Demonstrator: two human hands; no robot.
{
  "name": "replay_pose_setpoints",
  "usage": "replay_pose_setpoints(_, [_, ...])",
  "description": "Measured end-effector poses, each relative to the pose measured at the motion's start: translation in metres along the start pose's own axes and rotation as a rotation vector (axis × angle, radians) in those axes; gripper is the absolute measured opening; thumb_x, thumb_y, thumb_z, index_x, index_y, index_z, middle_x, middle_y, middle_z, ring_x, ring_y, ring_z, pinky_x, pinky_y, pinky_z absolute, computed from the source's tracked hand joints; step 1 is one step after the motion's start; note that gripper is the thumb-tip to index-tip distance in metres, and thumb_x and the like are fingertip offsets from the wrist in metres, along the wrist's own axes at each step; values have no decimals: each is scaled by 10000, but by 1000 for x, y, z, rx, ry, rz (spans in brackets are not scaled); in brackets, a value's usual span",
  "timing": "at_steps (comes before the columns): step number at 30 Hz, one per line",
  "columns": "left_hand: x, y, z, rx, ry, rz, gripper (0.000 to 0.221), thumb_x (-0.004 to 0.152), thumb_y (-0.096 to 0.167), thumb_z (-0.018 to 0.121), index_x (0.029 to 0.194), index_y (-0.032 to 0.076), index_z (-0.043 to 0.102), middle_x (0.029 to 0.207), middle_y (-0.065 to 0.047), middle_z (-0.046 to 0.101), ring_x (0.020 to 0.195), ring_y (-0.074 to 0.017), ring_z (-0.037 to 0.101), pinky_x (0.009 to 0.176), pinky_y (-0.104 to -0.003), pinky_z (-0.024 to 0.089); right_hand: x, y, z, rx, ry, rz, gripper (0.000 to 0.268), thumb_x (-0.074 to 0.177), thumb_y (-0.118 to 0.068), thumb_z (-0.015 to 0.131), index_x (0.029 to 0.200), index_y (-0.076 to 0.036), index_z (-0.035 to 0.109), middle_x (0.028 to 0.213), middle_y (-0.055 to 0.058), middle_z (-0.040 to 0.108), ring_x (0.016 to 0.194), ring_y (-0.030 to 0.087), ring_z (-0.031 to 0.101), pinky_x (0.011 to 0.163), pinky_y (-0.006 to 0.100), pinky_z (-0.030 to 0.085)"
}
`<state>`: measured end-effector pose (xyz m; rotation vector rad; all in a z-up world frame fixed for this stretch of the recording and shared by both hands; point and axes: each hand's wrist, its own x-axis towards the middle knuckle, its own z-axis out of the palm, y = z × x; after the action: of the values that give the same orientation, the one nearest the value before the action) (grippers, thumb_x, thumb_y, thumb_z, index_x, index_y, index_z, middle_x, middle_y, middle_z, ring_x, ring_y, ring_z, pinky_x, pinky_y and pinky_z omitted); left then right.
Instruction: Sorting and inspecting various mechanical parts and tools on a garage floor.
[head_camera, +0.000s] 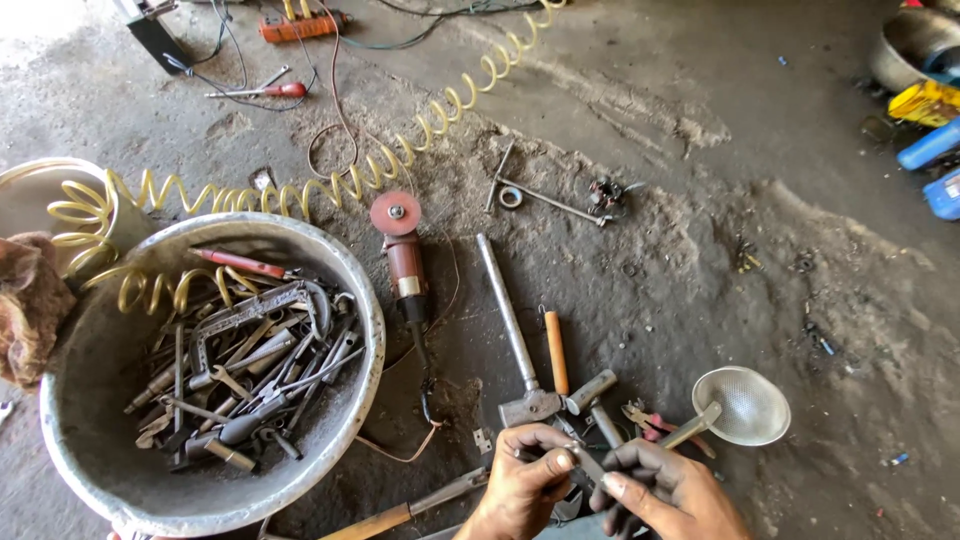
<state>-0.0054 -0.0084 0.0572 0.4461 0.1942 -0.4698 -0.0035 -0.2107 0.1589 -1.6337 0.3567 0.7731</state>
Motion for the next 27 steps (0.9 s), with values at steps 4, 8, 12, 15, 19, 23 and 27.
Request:
replay_pose_setpoints(4, [-1, 1, -9, -25, -33, 49, 153, 883, 40, 847, 969, -20, 735, 786, -68, 695, 530, -89, 507, 457, -243, 337, 12, 25, -2, 130, -59, -40, 279, 882, -130, 696, 1124, 8, 703, 830, 135, 783, 700, 209, 761, 632, 345, 603])
replay_pose_setpoints(8, [-8, 18, 13, 34, 28, -25, 159, 873, 40, 815, 1000, -28, 747, 965, -189, 789, 602, -136, 600, 508, -261, 419, 5, 36, 6, -69, 188, -238, 272, 788, -78, 826, 1030, -17, 716, 842, 131, 773, 754, 199, 766, 655, 339, 600])
replay_pose_setpoints(12, [-10, 19, 25, 36, 42, -113, 154, 857, 41, 801, 976, -45, 752, 939, -193, 801, 482, -134, 543, 397, -257, 348, -19, 6, 11, -562, 483, -722, 215, 669, -104, 880, 846, -86, 760, 902, 53, 777, 875, 164, 787, 776, 313, 629])
replay_pose_setpoints(15, [-8, 4, 11, 69, -1, -114, 161, 882, 16, 816, 1015, -63, 775, 787, -155, 724, 481, -129, 530, 398, -265, 343, -23, 5, 12, -669, 573, -680, 189, 645, -137, 888, 785, -111, 765, 866, 45, 800, 874, 163, 774, 778, 308, 631])
replay_pose_setpoints(19, [-10, 11, 23, 113, 28, -124, 170, 865, 38, 812, 993, -67, 772, 754, -119, 712, 466, -125, 512, 396, -277, 330, -26, 4, 15, -688, 651, -625, 193, 622, -153, 898, 759, -117, 768, 827, 42, 799, 846, 156, 802, 753, 307, 636])
replay_pose_setpoints(23, [-13, 13, 25, 72, -33, -131, 212, 866, 56, 825, 1039, -58, 779, 648, -51, 604, 457, -92, 439, 414, -262, 284, -29, -4, 17, -688, 648, -578, 189, 615, -149, 897, 764, -122, 782, 811, 30, 811, 834, 152, 816, 749, 312, 634])
replay_pose_setpoints(27, [-10, -1, 11, 13, -14, -153, 210, 875, 85, 822, 1018, -50, 750, 618, -5, 528, 495, -86, 409, 451, -256, 281, -29, -8, 18, -690, 621, -570, 211, 616, -126, 889, 805, -135, 795, 806, 30, 811, 826, 150, 804, 737, 310, 633])
